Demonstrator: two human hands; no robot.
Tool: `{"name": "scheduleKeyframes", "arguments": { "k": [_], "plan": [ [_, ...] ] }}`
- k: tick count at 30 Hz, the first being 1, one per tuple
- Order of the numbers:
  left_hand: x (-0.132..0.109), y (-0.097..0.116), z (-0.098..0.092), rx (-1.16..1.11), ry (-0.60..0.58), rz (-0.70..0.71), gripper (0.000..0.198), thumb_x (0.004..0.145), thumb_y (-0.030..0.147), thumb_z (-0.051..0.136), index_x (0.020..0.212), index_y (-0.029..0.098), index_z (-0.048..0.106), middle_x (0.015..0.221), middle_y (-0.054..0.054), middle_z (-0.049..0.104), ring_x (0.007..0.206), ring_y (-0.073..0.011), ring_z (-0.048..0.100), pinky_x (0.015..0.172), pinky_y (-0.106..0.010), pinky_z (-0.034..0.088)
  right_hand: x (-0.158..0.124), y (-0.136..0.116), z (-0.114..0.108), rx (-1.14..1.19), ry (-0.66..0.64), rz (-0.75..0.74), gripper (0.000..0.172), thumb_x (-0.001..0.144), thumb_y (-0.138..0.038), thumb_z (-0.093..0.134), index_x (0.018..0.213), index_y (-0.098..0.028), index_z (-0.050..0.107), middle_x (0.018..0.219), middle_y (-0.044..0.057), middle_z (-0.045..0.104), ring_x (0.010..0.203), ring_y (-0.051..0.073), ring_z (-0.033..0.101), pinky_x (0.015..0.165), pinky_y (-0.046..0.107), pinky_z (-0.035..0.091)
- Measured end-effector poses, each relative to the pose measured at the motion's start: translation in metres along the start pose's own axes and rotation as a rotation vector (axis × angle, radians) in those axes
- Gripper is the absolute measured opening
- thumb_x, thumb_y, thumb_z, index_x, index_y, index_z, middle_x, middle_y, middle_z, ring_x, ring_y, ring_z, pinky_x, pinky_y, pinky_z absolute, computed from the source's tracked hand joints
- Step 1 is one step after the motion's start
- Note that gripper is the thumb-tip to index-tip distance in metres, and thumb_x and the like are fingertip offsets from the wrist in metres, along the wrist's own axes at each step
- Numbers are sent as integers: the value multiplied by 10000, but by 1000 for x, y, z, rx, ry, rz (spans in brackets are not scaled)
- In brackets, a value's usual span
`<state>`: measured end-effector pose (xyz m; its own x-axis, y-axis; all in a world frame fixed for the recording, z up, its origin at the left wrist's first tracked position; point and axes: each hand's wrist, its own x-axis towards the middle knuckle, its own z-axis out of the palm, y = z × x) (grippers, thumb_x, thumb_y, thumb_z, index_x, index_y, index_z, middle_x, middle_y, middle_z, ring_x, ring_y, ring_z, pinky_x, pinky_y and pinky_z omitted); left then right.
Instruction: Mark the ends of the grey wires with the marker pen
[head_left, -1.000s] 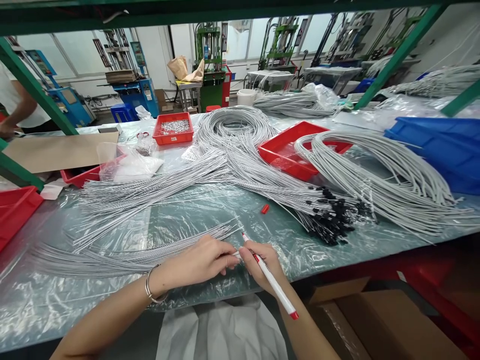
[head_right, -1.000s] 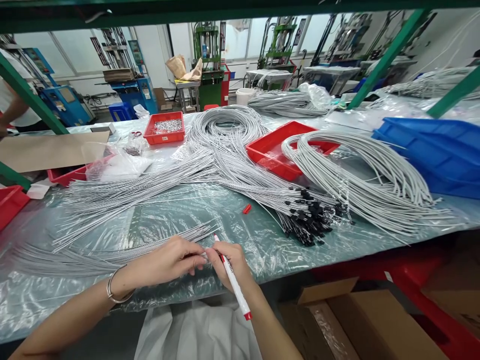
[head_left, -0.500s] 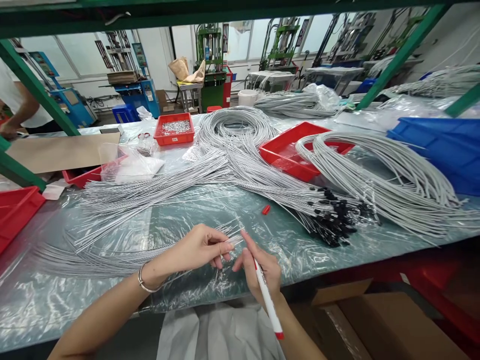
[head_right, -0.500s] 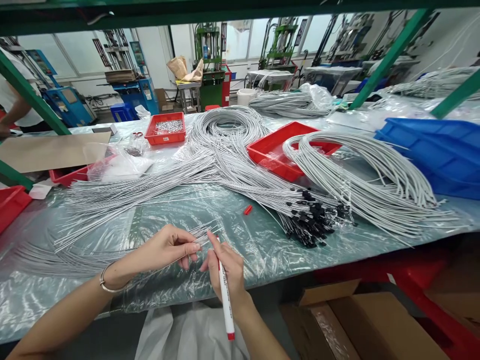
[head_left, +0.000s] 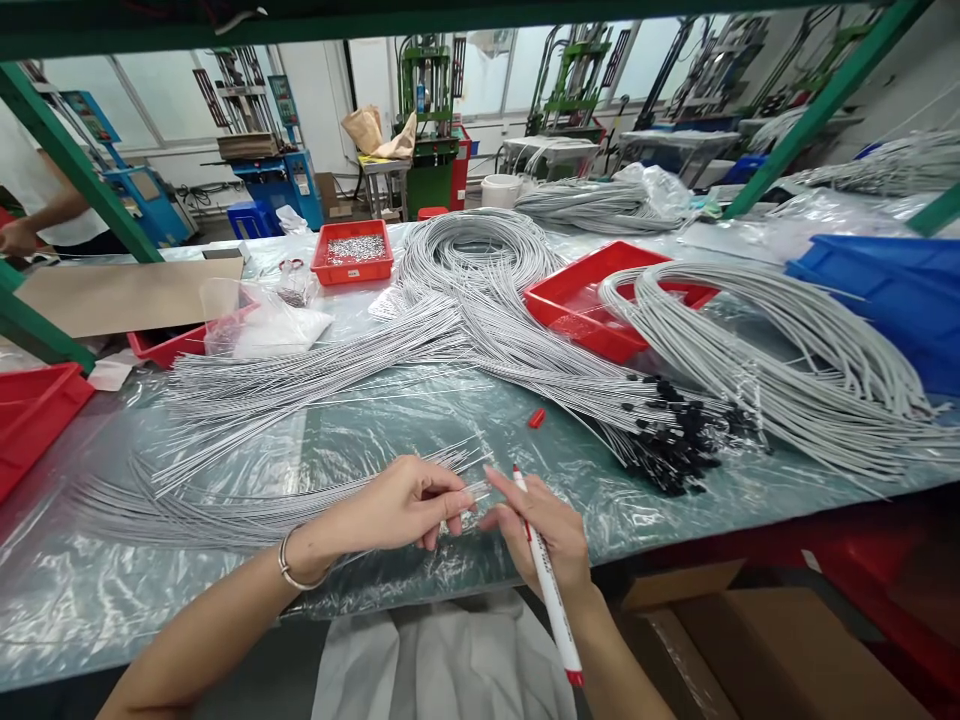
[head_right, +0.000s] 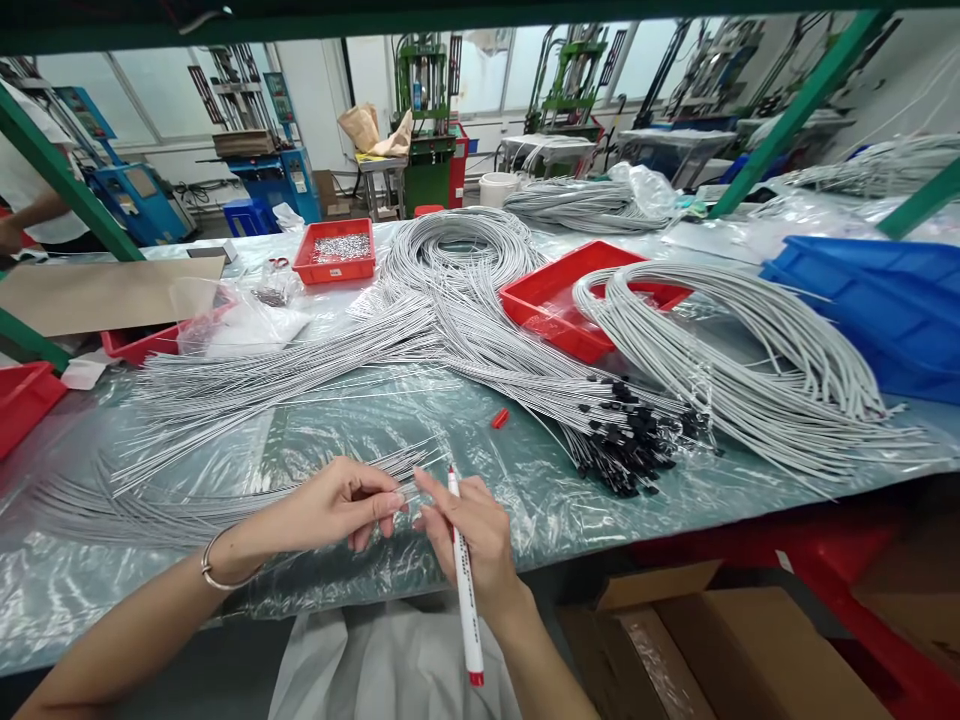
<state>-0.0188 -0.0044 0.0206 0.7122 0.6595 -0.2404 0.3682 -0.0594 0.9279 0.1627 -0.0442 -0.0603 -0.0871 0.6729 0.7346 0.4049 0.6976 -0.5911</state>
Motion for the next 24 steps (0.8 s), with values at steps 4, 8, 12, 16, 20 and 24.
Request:
{"name": "scheduleKeyframes", "arguments": {
  "k": [4, 8, 12, 16, 20, 24],
  "plan": [
    [-3, 4, 2, 80, -54, 1, 366, 912, 395, 439, 734, 119, 601, 649, -7, 586, 462, -49, 476, 424, -137, 349, 7, -6, -7, 59, -109, 201, 58, 820, -235, 586, 859, -192, 582, 547, -41, 515, 483, 105, 458, 481, 236, 373],
    [-3, 2, 4, 142, -79, 6, 349, 912, 375, 438, 755, 118, 614, 652, -12, 598, 464, -53, 466, 437, -154, 338, 13, -10, -7, 101, -244, 207, 255, 859, -215, 491, 607, -184, 469, 492, -49, 400, 456, 83, 371, 469, 226, 316],
    [-1, -2, 6, 124, -45, 7, 314, 899, 321, 463, 700, 114, 591, 603, 0, 569, 460, -47, 439, 450, -158, 319, 5, -10, 7, 259, -136, 298, 314, 880, -239, 464, 572, -183, 447, 463, -47, 404, 430, 83, 376, 464, 234, 303],
    [2, -5, 9, 36, -20, 4, 272, 886, 280, 473, 713, 110, 595, 566, 14, 530, 439, -41, 405, 427, -159, 288, -2, -16, 28, 368, 93, 470, 397, 902, -304, 452, 525, -185, 432, 398, -51, 400, 375, 85, 377, 420, 234, 287],
    [4, -8, 7, -74, -8, 1, 253, 875, 274, 492, 710, 109, 591, 556, 17, 527, 414, -36, 378, 407, -159, 280, 2, -19, 36, 522, 387, 588, 381, 923, -323, 421, 568, -192, 466, 370, -65, 412, 353, 90, 391, 466, 242, 365],
    [3, -14, 1, -93, 25, -50, 294, 874, 346, 502, 705, 114, 569, 563, 8, 539, 404, -46, 388, 387, -164, 284, 0, -11, 24, 334, 362, 430, 239, 924, -252, 412, 990, -178, 630, 442, -57, 541, 407, 106, 480, 654, 321, 464]
  ]
}}
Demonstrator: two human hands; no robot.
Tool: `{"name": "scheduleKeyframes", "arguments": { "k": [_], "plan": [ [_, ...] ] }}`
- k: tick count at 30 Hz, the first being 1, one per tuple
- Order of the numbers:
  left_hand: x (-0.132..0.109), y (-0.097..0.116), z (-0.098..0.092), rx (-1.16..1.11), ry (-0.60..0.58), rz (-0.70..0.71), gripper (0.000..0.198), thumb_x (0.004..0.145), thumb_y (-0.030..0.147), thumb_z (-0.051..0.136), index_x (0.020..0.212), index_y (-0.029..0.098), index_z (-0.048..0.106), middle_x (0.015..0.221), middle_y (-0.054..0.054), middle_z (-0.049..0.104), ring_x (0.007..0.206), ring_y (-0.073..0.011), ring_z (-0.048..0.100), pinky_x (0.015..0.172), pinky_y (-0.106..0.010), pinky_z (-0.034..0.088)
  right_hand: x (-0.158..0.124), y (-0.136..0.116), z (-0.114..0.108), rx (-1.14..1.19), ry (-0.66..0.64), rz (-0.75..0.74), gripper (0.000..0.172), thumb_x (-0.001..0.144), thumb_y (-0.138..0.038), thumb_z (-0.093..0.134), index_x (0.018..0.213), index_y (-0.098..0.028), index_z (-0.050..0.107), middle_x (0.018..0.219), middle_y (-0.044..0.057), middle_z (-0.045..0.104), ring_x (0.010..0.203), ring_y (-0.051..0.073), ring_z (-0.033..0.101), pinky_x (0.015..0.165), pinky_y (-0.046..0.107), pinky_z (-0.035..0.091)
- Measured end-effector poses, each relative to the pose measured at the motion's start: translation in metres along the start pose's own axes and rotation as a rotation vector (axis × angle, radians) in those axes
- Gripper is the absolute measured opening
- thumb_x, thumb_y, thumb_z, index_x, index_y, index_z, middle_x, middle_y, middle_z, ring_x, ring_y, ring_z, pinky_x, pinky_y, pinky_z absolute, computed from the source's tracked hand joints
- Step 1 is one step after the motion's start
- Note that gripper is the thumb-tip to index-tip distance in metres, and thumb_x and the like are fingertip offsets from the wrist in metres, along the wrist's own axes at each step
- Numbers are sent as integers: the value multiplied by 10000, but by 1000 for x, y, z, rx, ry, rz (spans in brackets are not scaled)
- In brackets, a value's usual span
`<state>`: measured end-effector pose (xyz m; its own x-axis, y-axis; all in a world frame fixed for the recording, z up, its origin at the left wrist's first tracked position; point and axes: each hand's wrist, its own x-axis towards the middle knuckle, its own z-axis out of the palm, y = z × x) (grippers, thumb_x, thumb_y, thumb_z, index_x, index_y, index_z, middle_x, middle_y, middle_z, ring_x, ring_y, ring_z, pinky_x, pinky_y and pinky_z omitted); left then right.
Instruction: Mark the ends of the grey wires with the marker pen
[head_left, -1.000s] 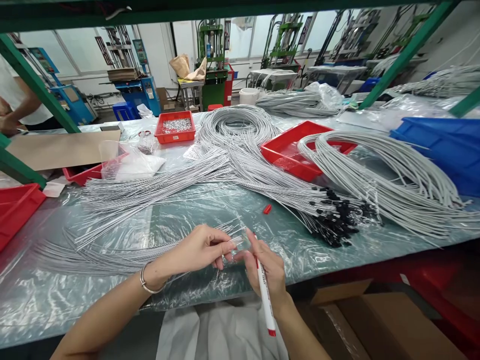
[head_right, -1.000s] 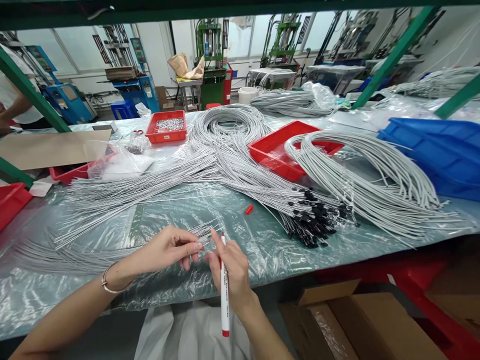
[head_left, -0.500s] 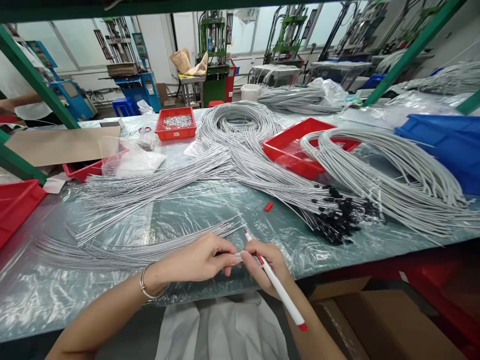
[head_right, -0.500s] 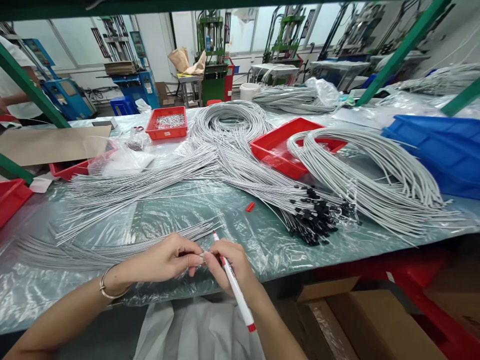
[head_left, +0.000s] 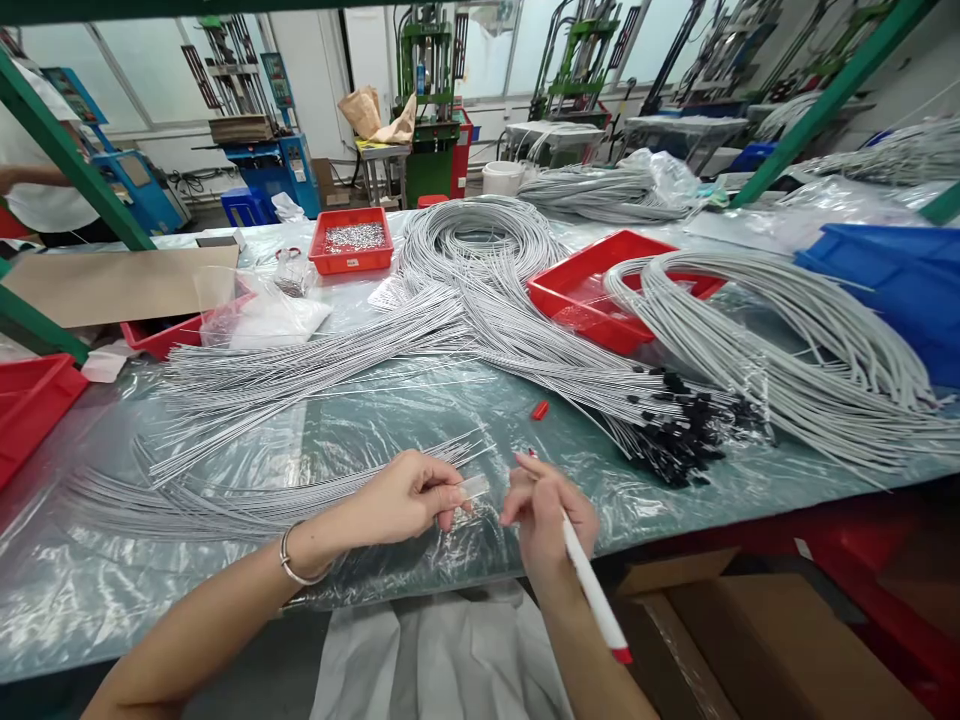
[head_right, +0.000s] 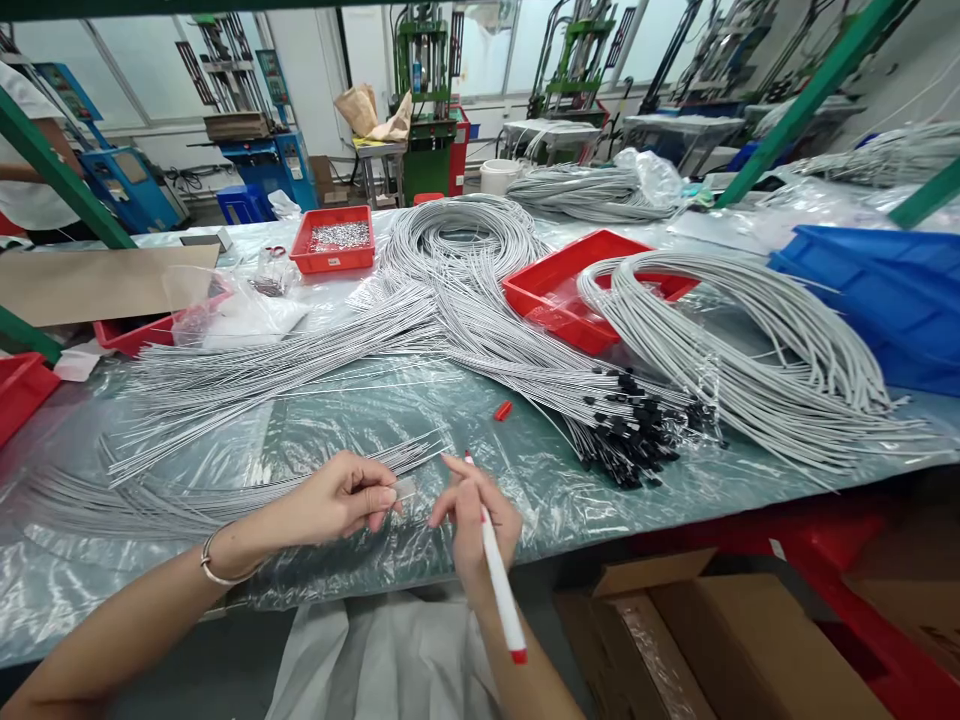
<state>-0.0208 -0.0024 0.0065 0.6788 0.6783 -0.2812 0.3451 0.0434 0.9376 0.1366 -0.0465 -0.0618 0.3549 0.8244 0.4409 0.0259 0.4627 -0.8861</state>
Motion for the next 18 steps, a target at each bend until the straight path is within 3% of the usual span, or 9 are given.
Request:
{"name": "scheduleKeyframes", "arguments": {
  "k": [4, 8, 12, 15, 18],
  "plan": [
    [-2, 0, -3, 46, -11, -17, 350, 878, 412, 489, 722, 113, 584, 599, 7, 544, 425, -47, 399, 395, -165, 288, -3, 4, -9, -289, -290, -271, 369, 871, -129, 460, 1220, -192, 561, 527, -37, 614, 491, 132, 543, 771, 385, 462],
    [-5, 4, -4, 39, -43, -41, 380, 877, 455, 479, 744, 114, 581, 645, 3, 550, 448, -50, 424, 404, -161, 310, -13, 3, -1, -315, -266, -344, 504, 851, -51, 450, 1330, -208, 458, 523, -53, 592, 472, 122, 532, 711, 353, 468],
    [-9, 6, -3, 84, -68, -28, 385, 893, 471, 435, 780, 131, 577, 693, -4, 571, 478, -60, 461, 422, -161, 343, -18, 0, 2, -312, -262, -350, 532, 849, -21, 439, 1338, -231, 442, 514, -63, 578, 441, 109, 503, 641, 320, 453],
    [-11, 9, -2, 152, -36, 5, 371, 912, 442, 408, 775, 142, 576, 685, 2, 571, 486, -64, 474, 446, -163, 359, -13, -1, -5, -310, -298, -247, 426, 866, -95, 461, 1277, -200, 491, 547, -47, 601, 483, 118, 537, 616, 293, 459],
    [-12, 14, -3, 258, -52, 39, 347, 928, 387, 395, 748, 147, 569, 627, 16, 557, 467, -62, 471, 464, -167, 357, -3, -2, -12, -289, -384, -62, 157, 861, -262, 505, 925, -162, 607, 493, -47, 525, 430, 105, 475, 462, 231, 399]
  ]
}}
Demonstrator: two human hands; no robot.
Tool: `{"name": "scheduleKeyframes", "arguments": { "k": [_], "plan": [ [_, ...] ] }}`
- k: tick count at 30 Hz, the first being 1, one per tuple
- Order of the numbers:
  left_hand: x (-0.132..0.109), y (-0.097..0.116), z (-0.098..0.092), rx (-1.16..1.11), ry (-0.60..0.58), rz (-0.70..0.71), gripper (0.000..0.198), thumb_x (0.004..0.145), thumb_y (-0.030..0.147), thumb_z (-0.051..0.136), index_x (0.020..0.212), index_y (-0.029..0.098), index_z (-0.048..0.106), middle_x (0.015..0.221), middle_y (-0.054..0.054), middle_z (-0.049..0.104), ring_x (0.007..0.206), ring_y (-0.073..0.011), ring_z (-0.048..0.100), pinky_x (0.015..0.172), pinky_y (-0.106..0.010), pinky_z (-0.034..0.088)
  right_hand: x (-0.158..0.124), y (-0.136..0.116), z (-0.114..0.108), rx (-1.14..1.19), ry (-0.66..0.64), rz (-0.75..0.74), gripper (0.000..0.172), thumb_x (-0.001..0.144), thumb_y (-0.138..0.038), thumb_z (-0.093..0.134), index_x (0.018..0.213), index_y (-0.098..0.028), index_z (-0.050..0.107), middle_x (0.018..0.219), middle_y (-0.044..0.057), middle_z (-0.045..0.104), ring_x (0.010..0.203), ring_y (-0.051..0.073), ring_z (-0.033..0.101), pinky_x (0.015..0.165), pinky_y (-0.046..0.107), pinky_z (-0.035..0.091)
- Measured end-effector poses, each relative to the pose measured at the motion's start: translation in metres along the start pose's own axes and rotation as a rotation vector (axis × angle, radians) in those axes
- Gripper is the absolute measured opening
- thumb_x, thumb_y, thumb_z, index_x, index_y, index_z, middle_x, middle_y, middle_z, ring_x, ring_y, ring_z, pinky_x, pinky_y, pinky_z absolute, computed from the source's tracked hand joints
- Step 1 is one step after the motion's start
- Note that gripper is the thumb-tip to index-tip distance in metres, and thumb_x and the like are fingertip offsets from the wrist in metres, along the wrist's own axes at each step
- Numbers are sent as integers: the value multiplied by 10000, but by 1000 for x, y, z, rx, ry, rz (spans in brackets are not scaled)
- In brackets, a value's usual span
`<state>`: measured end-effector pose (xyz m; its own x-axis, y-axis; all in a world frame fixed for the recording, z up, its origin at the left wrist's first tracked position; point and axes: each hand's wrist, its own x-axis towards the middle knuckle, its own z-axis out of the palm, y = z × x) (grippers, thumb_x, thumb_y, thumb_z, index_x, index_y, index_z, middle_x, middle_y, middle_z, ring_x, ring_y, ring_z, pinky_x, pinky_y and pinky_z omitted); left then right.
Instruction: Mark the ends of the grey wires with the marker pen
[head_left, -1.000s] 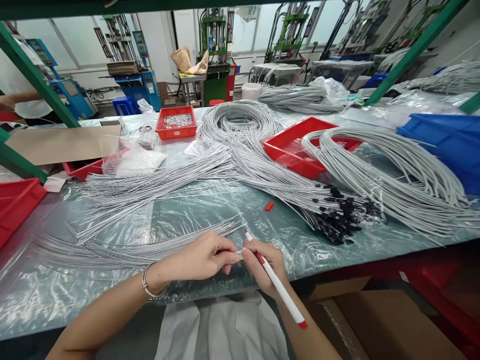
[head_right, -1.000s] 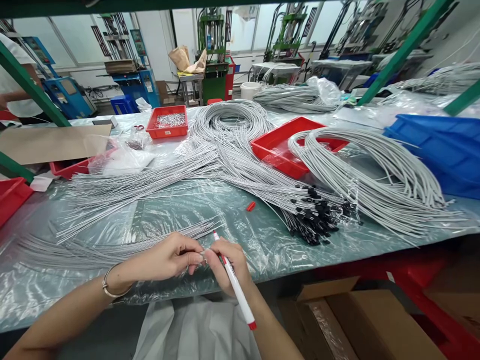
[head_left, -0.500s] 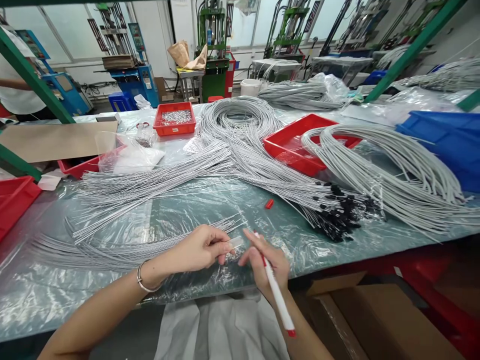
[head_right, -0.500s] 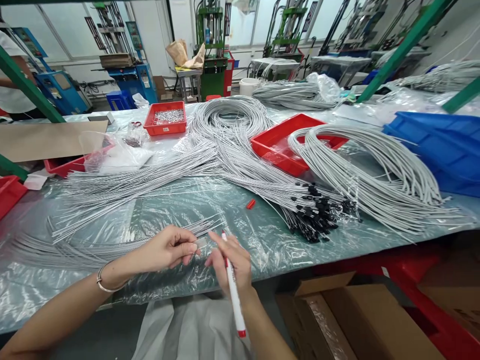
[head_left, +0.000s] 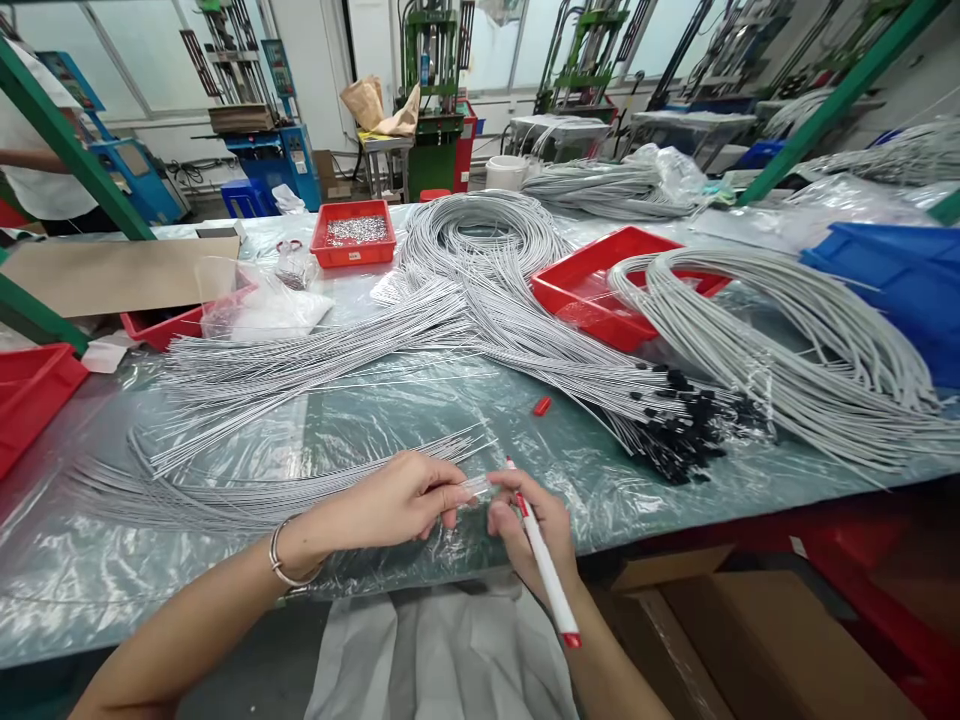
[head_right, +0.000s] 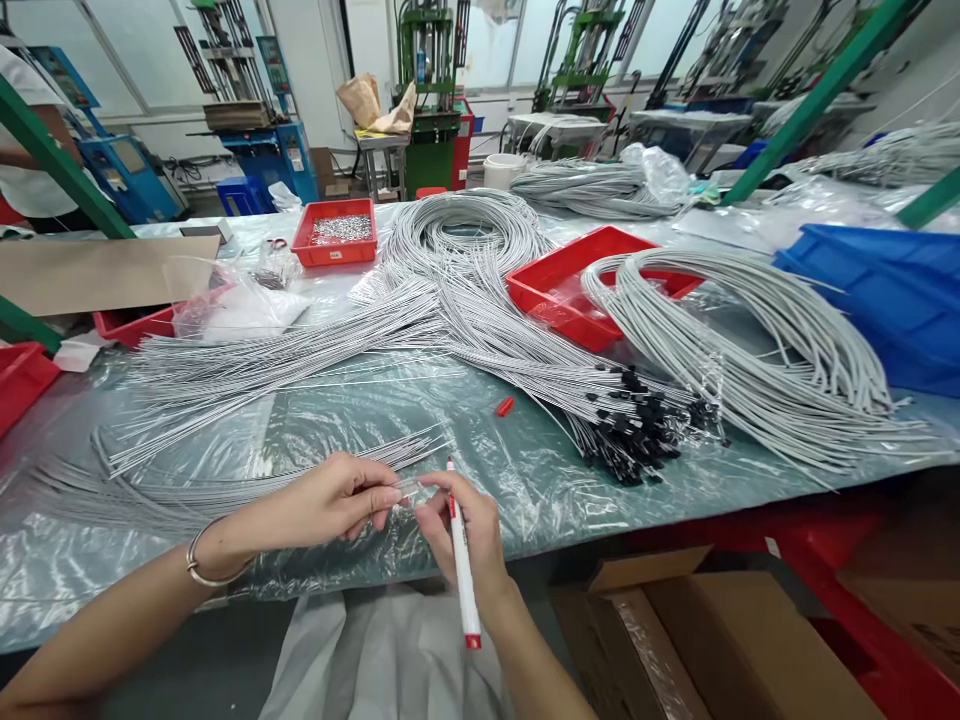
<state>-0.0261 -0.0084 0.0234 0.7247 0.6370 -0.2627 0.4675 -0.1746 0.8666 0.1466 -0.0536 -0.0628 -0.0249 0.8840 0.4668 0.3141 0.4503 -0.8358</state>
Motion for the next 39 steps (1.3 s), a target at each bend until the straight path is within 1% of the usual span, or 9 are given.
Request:
{"name": "scheduleKeyframes", "arguments": {
  "k": [2, 5, 11, 21, 25, 30, 33, 37, 39],
  "plan": [
    [0, 2, -1, 80, -55, 36, 337, 932, 348, 400, 716, 149, 564, 545, 30, 520, 451, -65, 464, 478, -171, 356, 4, 0, -4, 21, -154, 52, 257, 869, -320, 480, 663, -174, 531, 450, -51, 436, 399, 84, 393, 401, 212, 318],
    [0, 2, -1, 162, -109, 67, 324, 935, 311, 403, 709, 151, 571, 478, 42, 476, 443, -72, 458, 498, -179, 360, 7, -1, -5, 73, -302, 120, 369, 907, -328, 408, 568, -183, 411, 446, -50, 370, 410, 72, 336, 405, 210, 273],
    [3, -1, 5, 282, 21, 88, 292, 914, 347, 461, 734, 156, 590, 581, 19, 572, 548, -97, 531, 578, -201, 384, 5, 0, -3, 32, -249, 164, 378, 911, -336, 402, 567, -190, 350, 477, -50, 328, 447, 76, 312, 426, 216, 261],
    [14, -9, 2, -149, -154, -65, 295, 871, 377, 507, 757, 124, 607, 669, -23, 601, 663, -147, 634, 558, -199, 465, 12, 1, -12, -120, -276, -114, 357, 927, -248, 397, 577, -181, 416, 503, -38, 396, 496, 91, 354, 525, 231, 335],
    [14, -9, 2, -48, -118, -84, 253, 851, 341, 543, 757, 123, 632, 646, -22, 628, 645, -137, 614, 555, -197, 420, 13, 2, -12, -139, -294, -163, 347, 933, -239, 390, 596, -182, 447, 509, -37, 391, 499, 97, 344, 543, 245, 336],
    [11, -4, 12, 338, 71, 82, 351, 921, 278, 428, 629, 143, 567, 542, 10, 551, 496, -84, 464, 535, -219, 320, 14, 3, -10, -169, -213, -116, 344, 915, -229, 407, 573, -190, 407, 492, -44, 348, 487, 97, 325, 509, 238, 322],
    [9, -2, 13, 395, 67, 108, 370, 945, 283, 383, 645, 148, 552, 543, 9, 557, 490, -83, 479, 549, -215, 332, 12, 4, -10, -150, -178, -75, 355, 904, -233, 427, 552, -189, 421, 475, -42, 379, 470, 95, 360, 500, 238, 329],
    [9, -3, 3, 238, 29, 56, 342, 944, 328, 396, 717, 157, 585, 609, 6, 623, 565, -87, 586, 570, -176, 384, 4, 7, -6, -33, -18, -2, 203, 910, -187, 425, 871, -186, 625, 476, -49, 529, 473, 112, 493, 570, 261, 406],
    [8, -4, -2, 163, 23, 28, 348, 936, 359, 408, 721, 157, 593, 614, 3, 628, 595, -97, 614, 568, -166, 405, 0, 9, -2, -10, 39, -49, 283, 908, -150, 422, 1127, -197, 594, 505, -52, 579, 479, 121, 527, 625, 291, 436]
  ]
}}
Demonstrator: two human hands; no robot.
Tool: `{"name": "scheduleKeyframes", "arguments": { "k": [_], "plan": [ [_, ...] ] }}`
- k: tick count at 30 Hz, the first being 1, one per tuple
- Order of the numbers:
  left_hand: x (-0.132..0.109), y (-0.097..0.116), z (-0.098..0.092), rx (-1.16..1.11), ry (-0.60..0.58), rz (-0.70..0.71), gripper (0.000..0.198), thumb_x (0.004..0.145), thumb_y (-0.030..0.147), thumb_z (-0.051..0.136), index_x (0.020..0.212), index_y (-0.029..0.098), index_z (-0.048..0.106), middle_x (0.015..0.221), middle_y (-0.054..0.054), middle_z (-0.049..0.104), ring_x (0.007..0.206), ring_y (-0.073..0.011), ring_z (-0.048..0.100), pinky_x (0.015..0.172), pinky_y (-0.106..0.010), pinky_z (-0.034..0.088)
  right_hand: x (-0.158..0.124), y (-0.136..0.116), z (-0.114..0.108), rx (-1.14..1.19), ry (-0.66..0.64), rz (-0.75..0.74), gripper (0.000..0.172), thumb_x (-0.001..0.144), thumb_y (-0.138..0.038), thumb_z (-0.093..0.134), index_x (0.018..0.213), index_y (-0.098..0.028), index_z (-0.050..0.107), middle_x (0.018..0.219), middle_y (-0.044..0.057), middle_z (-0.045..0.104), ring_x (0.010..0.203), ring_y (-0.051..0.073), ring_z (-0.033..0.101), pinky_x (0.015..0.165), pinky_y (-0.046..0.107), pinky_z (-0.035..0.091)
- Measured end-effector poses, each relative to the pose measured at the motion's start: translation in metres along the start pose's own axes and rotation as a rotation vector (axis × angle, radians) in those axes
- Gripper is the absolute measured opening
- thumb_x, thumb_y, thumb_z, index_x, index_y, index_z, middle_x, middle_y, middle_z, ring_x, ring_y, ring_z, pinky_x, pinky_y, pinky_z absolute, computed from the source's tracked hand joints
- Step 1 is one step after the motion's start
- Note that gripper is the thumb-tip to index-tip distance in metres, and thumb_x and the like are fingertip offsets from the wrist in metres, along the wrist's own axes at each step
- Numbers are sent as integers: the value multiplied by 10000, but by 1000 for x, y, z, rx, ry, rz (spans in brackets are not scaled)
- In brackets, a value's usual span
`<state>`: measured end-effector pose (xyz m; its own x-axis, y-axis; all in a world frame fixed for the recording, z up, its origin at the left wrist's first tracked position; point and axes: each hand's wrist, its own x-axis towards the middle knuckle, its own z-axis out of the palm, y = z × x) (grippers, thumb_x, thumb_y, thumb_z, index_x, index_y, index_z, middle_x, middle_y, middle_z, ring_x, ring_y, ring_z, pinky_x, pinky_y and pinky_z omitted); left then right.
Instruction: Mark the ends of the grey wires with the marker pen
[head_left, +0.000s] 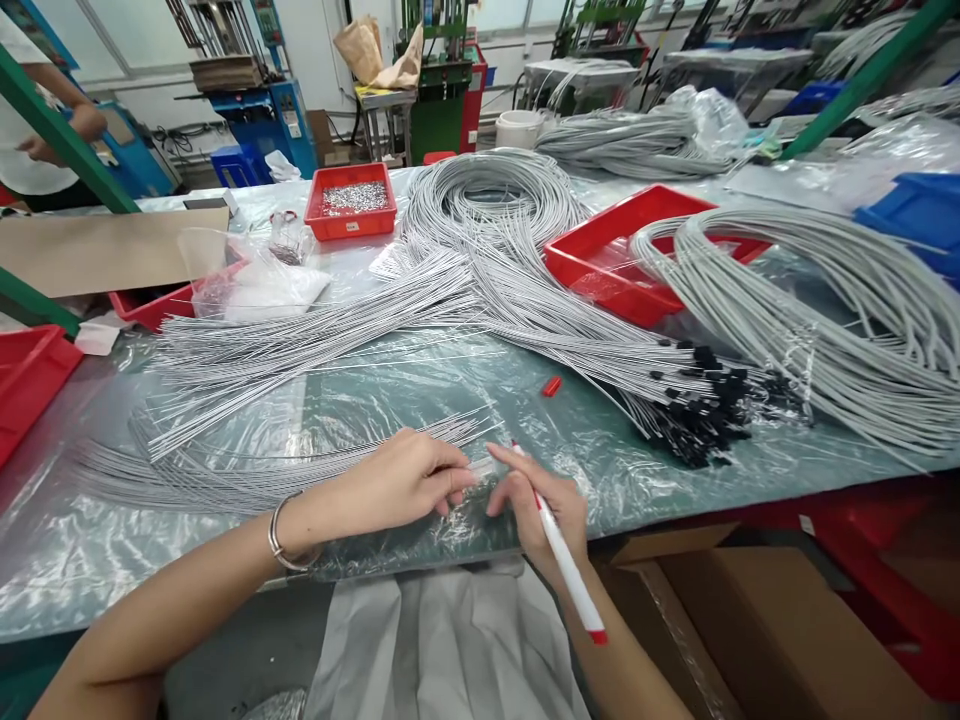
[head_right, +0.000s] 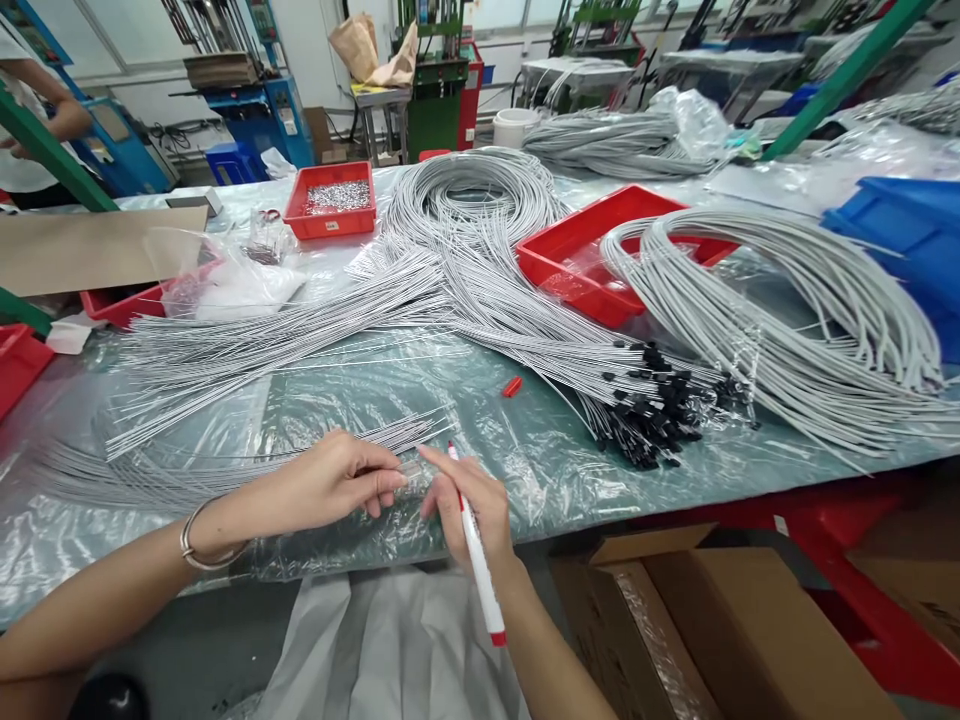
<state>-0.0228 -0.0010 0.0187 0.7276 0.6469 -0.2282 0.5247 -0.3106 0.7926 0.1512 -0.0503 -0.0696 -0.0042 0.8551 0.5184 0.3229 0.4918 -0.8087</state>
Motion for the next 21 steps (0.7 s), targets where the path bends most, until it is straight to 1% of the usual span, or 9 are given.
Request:
{"name": "scheduleKeyframes", "arguments": {
  "k": [1, 4, 9, 13, 15, 17, 18, 19, 21],
  "plan": [
    [0, -1, -2, -36, -3, -15, 348, 931, 368, 416, 723, 155, 597, 614, 0, 625, 606, -103, 623, 563, -165, 414, -2, 0, 3, -3, 13, -41, 337, 902, -130, 425, 1202, -205, 561, 523, -49, 596, 481, 124, 534, 646, 307, 444],
    [2, -2, -3, -139, -2, -50, 328, 920, 363, 432, 746, 149, 609, 633, -4, 621, 619, -112, 634, 538, -162, 432, -3, 0, 13, -48, 60, -133, 447, 879, -73, 443, 1297, -219, 495, 544, -41, 604, 486, 132, 537, 661, 334, 455],
    [9, -3, 2, -252, 46, -11, 285, 911, 326, 444, 740, 142, 581, 723, -8, 637, 616, -98, 624, 526, -156, 443, 0, 0, 24, -122, 159, -150, 531, 863, -44, 461, 1360, -227, 423, 587, -22, 605, 510, 137, 538, 589, 311, 460],
    [12, -6, 3, -283, 46, -28, 297, 898, 352, 466, 723, 138, 574, 604, 6, 585, 566, -99, 604, 505, -159, 437, 0, 3, 19, -236, 150, -219, 539, 851, -53, 490, 1363, -204, 417, 571, -15, 607, 506, 147, 519, 577, 328, 449],
    [12, -8, 2, -279, 28, -47, 321, 898, 380, 464, 723, 136, 581, 566, 8, 566, 554, -103, 596, 514, -169, 446, -1, 4, 15, -249, 114, -242, 544, 847, -52, 494, 1362, -212, 419, 578, -16, 621, 505, 147, 523, 593, 338, 453],
    [13, -8, 1, -275, -10, -55, 341, 899, 401, 459, 739, 133, 597, 562, 3, 566, 554, -105, 595, 518, -174, 449, -3, 6, 11, -206, 74, -217, 546, 857, -65, 485, 1372, -226, 399, 619, -7, 651, 550, 156, 556, 631, 349, 468],
    [14, -8, 0, -281, -32, -56, 351, 897, 415, 461, 745, 131, 602, 577, -2, 576, 555, -104, 595, 514, -174, 447, -3, 7, 8, -173, 63, -176, 538, 870, -88, 476, 1380, -231, 384, 641, -2, 662, 575, 160, 568, 642, 349, 474],
    [15, -9, 1, -293, -54, -59, 365, 891, 433, 466, 742, 129, 601, 597, -8, 586, 555, -103, 596, 508, -172, 446, -4, 8, 5, -129, 71, -119, 508, 890, -131, 461, 1382, -232, 378, 652, 3, 667, 582, 162, 569, 632, 343, 477],
    [19, -14, 4, -300, -96, -70, 402, 878, 475, 474, 708, 127, 582, 619, -18, 596, 558, -107, 604, 499, -171, 446, -5, 12, -1, 10, 140, 9, 433, 936, -307, 400, 1359, -213, 399, 629, 11, 653, 532, 158, 535, 550, 315, 462]
  ]
}}
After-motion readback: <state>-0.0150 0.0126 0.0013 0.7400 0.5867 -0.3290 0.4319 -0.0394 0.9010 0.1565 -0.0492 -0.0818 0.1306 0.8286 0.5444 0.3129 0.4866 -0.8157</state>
